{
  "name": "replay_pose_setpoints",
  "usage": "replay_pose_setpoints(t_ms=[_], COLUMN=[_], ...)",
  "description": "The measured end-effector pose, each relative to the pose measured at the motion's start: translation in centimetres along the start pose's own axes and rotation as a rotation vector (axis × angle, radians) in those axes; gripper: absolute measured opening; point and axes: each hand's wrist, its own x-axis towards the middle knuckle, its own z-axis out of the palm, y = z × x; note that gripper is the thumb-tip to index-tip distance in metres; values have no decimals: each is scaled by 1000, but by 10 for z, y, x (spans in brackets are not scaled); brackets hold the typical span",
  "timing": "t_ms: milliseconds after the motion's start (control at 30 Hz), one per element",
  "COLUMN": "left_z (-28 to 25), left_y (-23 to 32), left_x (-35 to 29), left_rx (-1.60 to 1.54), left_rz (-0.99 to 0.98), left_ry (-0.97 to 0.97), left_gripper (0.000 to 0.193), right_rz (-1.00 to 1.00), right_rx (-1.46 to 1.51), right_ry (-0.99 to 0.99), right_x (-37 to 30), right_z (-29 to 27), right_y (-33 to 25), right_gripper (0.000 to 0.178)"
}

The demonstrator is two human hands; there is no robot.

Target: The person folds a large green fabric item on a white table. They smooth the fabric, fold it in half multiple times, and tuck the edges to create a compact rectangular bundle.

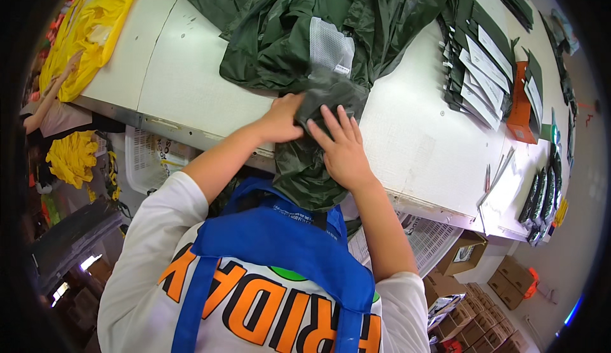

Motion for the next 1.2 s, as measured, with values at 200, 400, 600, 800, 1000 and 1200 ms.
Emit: replay_pose_setpoints(t_ms=[200,400,600,800,1000,1200], left_z=[-35,-4,38,39,19,24], left_y=[-7,35,5,7,-51,46], left_x=[8,6,-20,-26,-25,-62], left_rx=[-692,369,586,626,-556,314], left_rz=[-66,151,269,243,-8,403], left_ry=[172,615,56,50,11,433], left_gripper=[100,42,60,61,44,42], right_rz=[-85,-96,61,-66,654,644], right_rx=[-43,-12,321,3,422,183], right_ry=[-332,-316,-123,-165,93,-120], right_x=[-7,-6,-27,-58,-4,-6], right_z=[5,0,-6,-8,22,32], right_y=[27,25,59,43,38,35], right_gripper=[46,41,52,63,30,38])
